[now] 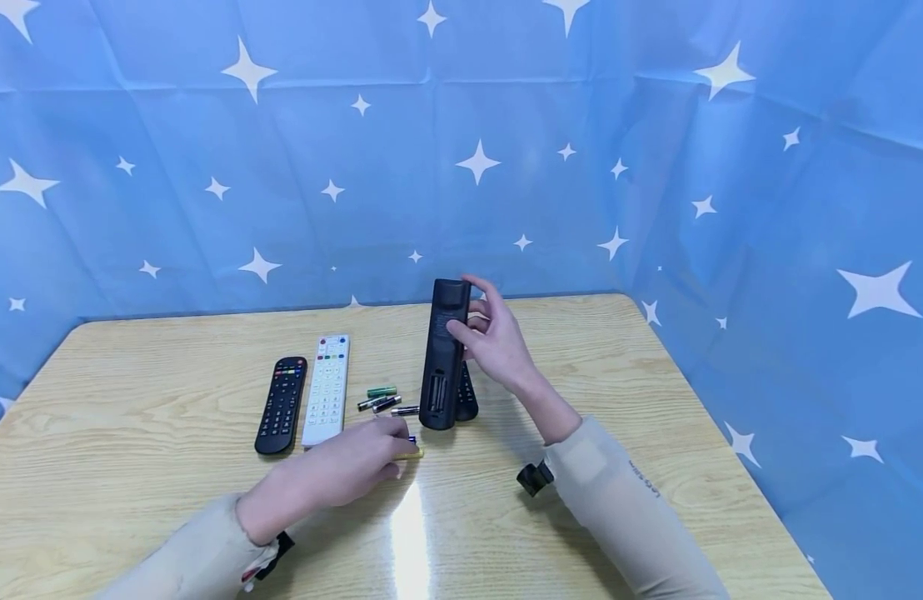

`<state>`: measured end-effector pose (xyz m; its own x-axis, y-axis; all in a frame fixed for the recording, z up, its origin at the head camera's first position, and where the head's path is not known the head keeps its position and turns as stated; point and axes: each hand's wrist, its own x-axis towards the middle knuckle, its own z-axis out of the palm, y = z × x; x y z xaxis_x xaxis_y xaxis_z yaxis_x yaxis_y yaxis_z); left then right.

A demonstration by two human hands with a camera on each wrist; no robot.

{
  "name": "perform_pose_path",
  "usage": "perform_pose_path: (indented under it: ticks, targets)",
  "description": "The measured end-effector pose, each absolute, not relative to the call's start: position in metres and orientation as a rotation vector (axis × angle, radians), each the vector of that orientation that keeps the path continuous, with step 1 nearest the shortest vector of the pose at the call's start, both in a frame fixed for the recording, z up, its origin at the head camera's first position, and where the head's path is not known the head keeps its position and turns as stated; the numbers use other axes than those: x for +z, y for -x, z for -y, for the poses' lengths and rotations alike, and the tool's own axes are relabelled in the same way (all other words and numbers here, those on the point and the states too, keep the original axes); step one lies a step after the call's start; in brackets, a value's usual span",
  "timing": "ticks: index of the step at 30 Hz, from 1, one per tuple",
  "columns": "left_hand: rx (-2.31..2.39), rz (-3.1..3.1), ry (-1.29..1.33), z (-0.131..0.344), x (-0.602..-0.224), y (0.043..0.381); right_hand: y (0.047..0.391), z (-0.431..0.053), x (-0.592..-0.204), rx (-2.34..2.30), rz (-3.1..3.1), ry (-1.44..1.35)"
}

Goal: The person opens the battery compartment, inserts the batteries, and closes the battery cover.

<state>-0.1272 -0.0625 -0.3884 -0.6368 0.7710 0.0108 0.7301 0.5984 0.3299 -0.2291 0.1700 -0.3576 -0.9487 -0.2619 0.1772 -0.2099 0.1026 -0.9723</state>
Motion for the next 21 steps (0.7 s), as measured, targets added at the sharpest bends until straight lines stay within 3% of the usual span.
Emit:
perform_pose_path:
  ticks: [21]
  targets:
    - [0.473,-2.747,-1.212,0.0574,-0.3918,0.1276,0.2286,-0.1692,-0.3593,-2.022,-2.289,0.473]
